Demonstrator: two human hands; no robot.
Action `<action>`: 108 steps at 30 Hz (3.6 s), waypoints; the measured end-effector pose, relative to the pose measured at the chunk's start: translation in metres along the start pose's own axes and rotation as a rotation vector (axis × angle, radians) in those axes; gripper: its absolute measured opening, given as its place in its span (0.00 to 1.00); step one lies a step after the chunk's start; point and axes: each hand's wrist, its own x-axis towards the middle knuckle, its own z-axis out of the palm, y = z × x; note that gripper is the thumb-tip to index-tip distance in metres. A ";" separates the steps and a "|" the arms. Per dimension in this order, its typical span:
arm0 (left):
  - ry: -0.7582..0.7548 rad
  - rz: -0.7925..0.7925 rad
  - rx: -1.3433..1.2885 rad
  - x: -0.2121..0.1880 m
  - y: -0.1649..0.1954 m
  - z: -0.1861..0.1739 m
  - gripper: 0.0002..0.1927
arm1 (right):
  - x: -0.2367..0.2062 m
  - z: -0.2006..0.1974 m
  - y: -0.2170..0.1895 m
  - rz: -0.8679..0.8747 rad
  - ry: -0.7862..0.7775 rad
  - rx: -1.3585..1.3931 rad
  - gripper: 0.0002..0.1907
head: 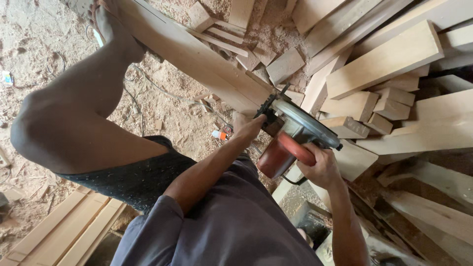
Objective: The person picks up a circular saw, positions a long wooden plank on the sawdust-covered floor, and braces the plank with one bare foot while guiding the saw along it to cut the wood into shorter pieces. They repeatedly reposition the plank and continue cutting, then move cut pieces aside.
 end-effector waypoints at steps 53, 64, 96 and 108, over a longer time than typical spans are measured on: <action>0.208 -0.071 -0.119 0.181 0.023 -0.197 0.37 | 0.213 0.158 -0.114 -0.193 0.091 0.166 0.11; 0.543 0.464 0.609 0.227 0.036 -0.249 0.53 | 0.254 0.194 -0.136 -0.176 0.046 0.174 0.15; 0.190 0.446 0.226 0.256 0.045 -0.302 0.21 | 0.237 0.148 -0.176 0.125 -0.208 0.413 0.19; -0.164 0.018 -0.295 0.170 -0.015 -0.140 0.27 | 0.080 -0.006 -0.103 0.007 0.220 -0.185 0.16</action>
